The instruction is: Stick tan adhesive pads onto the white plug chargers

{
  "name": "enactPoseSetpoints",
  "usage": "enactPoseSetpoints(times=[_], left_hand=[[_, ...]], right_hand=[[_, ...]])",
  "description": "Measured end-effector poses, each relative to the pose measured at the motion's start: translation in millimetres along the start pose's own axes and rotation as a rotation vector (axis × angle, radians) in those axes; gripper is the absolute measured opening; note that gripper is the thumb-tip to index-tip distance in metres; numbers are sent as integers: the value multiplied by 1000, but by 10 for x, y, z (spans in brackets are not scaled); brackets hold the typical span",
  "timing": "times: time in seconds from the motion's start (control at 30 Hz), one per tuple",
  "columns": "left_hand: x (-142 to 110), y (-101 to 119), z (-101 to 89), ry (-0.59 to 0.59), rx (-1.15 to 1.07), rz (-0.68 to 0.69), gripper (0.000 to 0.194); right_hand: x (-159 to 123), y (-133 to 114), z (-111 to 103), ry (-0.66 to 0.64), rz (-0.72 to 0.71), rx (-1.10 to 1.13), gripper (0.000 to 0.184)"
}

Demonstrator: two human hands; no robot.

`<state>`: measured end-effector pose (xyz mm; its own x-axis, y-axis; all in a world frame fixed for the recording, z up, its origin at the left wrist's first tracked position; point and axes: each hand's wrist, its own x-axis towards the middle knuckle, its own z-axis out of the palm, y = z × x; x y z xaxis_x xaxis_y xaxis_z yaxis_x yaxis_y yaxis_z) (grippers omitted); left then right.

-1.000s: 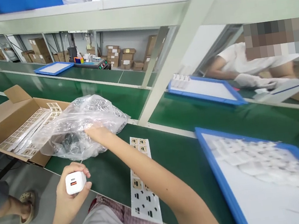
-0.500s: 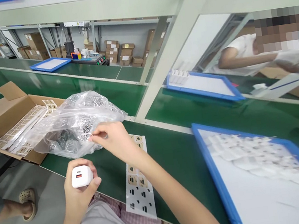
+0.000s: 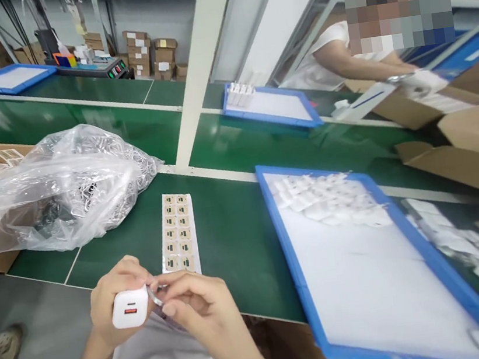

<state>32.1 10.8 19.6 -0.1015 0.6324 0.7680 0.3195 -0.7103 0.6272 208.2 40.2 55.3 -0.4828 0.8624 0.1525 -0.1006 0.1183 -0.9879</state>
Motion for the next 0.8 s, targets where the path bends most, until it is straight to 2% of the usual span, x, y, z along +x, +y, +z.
enactPoseSetpoints(times=[0.07,0.13,0.27,0.37,0.47,0.57,0.8], left_hand=[[5,-24,34,-22,40,-14,23],[9,-15,82,-14,22,-67,25],[13,74,154,-98,-133,-220,36],[50,170,159,-186,-246,-343,37],[103,243,142,-254,-293,-419,45],[125,260,135,-294,-304,-437,48],[95,211,147,-307,-319,-436,46]], right_hand=[[-49,81,-26,43,23,57,36],[-105,118,-57,115,-35,70,30],[-220,59,-98,320,-322,-180,16],[-253,-18,-82,254,-510,-463,24],[-245,-56,-61,185,-567,-618,25],[-237,-56,-61,175,-559,-655,24],[-242,-26,-68,165,-543,-639,36]])
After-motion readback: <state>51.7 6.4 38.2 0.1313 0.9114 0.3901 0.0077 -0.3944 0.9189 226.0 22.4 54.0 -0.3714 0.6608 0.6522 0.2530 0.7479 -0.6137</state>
